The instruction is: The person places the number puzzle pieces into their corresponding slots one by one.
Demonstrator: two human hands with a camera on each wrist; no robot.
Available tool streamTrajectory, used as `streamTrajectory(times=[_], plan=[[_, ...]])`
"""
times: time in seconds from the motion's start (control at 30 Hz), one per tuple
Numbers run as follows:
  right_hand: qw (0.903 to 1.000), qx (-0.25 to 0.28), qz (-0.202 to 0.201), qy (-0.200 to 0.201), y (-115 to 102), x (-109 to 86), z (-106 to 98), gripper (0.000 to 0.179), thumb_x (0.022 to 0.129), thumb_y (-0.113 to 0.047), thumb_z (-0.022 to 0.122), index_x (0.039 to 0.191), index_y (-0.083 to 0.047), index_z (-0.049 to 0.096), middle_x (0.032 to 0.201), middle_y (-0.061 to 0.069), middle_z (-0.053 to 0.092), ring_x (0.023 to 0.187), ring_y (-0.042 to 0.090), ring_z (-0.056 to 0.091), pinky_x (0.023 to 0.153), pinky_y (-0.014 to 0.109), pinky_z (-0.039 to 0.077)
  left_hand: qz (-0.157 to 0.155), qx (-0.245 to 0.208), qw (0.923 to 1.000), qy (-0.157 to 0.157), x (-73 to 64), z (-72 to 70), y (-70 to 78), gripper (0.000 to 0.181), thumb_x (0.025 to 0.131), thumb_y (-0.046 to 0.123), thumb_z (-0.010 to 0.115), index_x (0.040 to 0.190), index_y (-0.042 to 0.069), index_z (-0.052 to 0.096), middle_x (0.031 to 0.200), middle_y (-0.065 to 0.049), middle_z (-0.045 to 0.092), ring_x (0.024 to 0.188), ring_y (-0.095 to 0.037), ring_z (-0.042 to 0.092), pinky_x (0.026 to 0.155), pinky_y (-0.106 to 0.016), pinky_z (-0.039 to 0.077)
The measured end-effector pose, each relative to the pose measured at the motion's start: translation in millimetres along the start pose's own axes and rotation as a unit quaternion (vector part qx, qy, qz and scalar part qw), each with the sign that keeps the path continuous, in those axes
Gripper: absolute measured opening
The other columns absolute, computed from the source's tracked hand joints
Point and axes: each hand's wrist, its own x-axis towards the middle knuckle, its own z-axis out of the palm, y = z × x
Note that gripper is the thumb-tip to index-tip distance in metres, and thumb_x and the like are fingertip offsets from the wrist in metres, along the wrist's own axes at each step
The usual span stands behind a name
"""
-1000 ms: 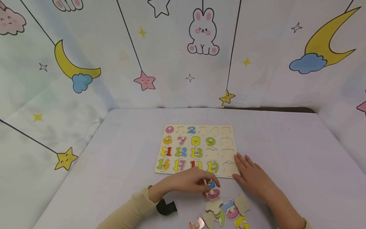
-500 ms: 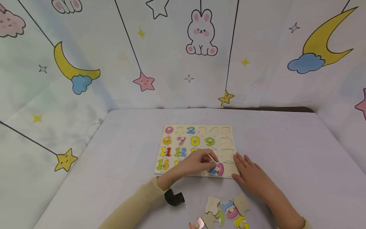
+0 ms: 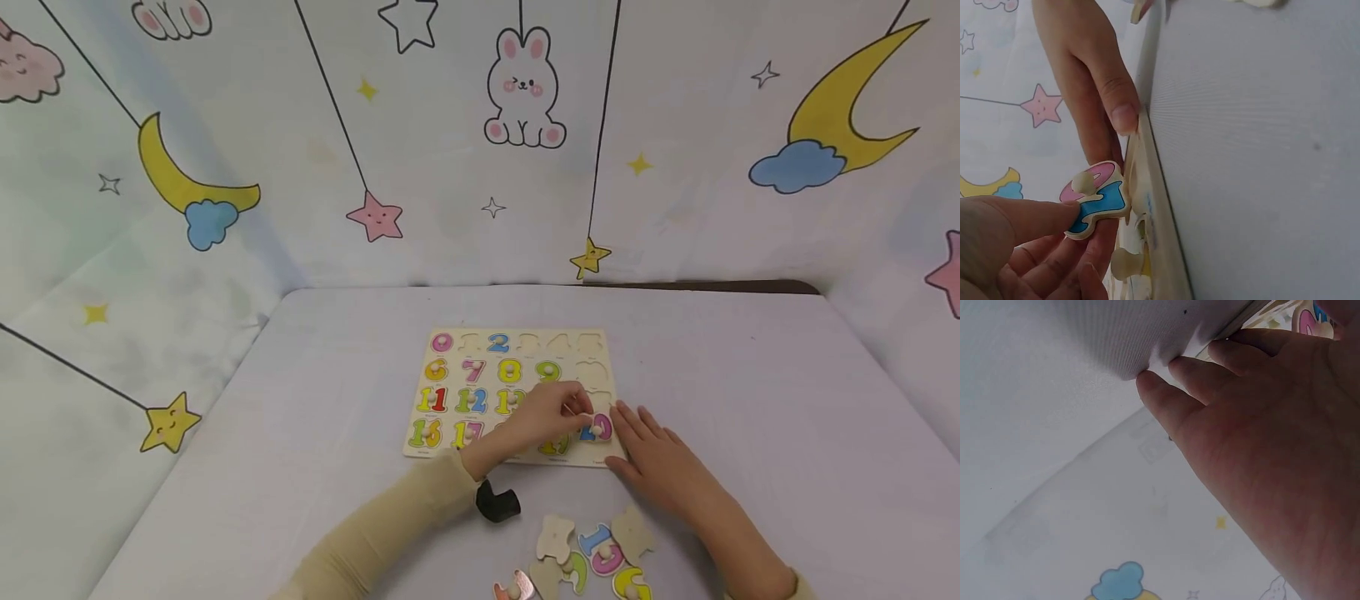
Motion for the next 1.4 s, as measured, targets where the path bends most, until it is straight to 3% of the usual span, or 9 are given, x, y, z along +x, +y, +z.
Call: streamTrajectory(times=[0.17,0.43,0.77,0.97,1.03,1.1,1.27,1.33,1.4], plan=[[1.0000,0.000,-0.002,-0.002,-1,0.6,-1,0.069,0.091,-0.038,0.059,0.139,0.006,0.036,0.144,0.024,0.031,0.128,0.049,0.026,0.095,0.061,0.028,0.022,0.034,0.9991,0.012,0.1,5.4,-3.8,0.006,0.086,0.017,0.068,0.087,0.016,0.063,0.075,0.015,0.055,0.068,0.004,0.049,0.062,-0.011,0.038],[1.0000,0.005,0.001,0.002,-2,1.0,-2,0.070,0.091,-0.039,0.058,0.140,0.006,0.036,0.144,0.024,0.031,0.128,0.048,0.025,0.094,0.062,0.027,0.037,0.143,0.9889,0.019,2.2,12.6,-3.5,0.010,0.087,0.027,0.068,0.084,0.020,0.062,0.070,0.017,0.050,0.063,0.003,0.044,0.057,-0.012,0.033],[0.9999,-0.005,-0.008,0.010,-1,-1.5,-1,0.068,0.091,-0.037,0.059,0.139,0.006,0.037,0.143,0.024,0.033,0.127,0.048,0.027,0.094,0.061,0.028,0.047,0.275,0.9600,-0.027,-2.8,14.2,9.0,0.013,0.085,0.031,0.070,0.096,0.025,0.067,0.083,0.013,0.050,0.071,0.000,0.044,0.061,-0.013,0.033],[0.9999,0.001,-0.007,0.010,-1,-1.3,-1,0.068,0.092,-0.036,0.059,0.140,0.006,0.036,0.143,0.024,0.033,0.127,0.048,0.027,0.093,0.062,0.028,0.079,0.295,0.9497,-0.070,-11.3,12.9,15.1,0.027,0.087,0.024,0.068,0.114,0.026,0.068,0.094,0.012,0.055,0.075,0.000,0.045,0.060,-0.013,0.035],[0.9999,0.004,-0.007,0.008,-1,-0.6,0,0.067,0.092,-0.037,0.058,0.140,0.006,0.036,0.143,0.024,0.032,0.128,0.048,0.026,0.093,0.062,0.028,0.087,0.309,0.9441,-0.075,-15.3,12.8,15.0,0.034,0.089,0.024,0.066,0.123,0.025,0.063,0.102,0.011,0.057,0.081,0.000,0.049,0.065,-0.013,0.038],[1.0000,0.005,-0.005,0.005,0,0.3,1,0.068,0.093,-0.038,0.057,0.140,0.006,0.035,0.144,0.023,0.031,0.128,0.048,0.025,0.093,0.063,0.027,0.103,0.349,0.9283,-0.077,-20.6,12.6,14.5,0.043,0.091,0.025,0.064,0.132,0.025,0.055,0.111,0.010,0.058,0.091,-0.002,0.052,0.072,-0.014,0.041],[1.0000,-0.002,-0.005,-0.002,1,1.6,2,0.067,0.093,-0.036,0.056,0.141,0.005,0.034,0.145,0.023,0.030,0.129,0.047,0.024,0.094,0.063,0.026,0.175,0.445,0.8738,-0.086,-42.4,11.1,16.7,0.050,0.094,0.026,0.057,0.141,0.030,0.040,0.131,0.007,0.047,0.116,-0.010,0.045,0.089,-0.025,0.040],[0.9999,-0.008,-0.009,-0.001,2,1.2,2,0.066,0.093,-0.034,0.057,0.141,0.005,0.034,0.145,0.023,0.030,0.129,0.048,0.025,0.094,0.062,0.026,0.208,0.464,0.8539,-0.109,-51.0,10.0,23.5,0.049,0.095,0.027,0.056,0.141,0.032,0.039,0.134,0.006,0.043,0.119,-0.010,0.042,0.090,-0.025,0.038],[0.9999,-0.009,-0.007,-0.004,2,0.9,2,0.066,0.093,-0.032,0.057,0.141,0.005,0.033,0.145,0.023,0.029,0.129,0.048,0.024,0.095,0.062,0.025,0.234,0.460,0.8417,-0.157,-56.9,10.4,33.2,0.049,0.095,0.028,0.056,0.140,0.034,0.040,0.135,0.009,0.042,0.121,-0.007,0.039,0.092,-0.023,0.036]])
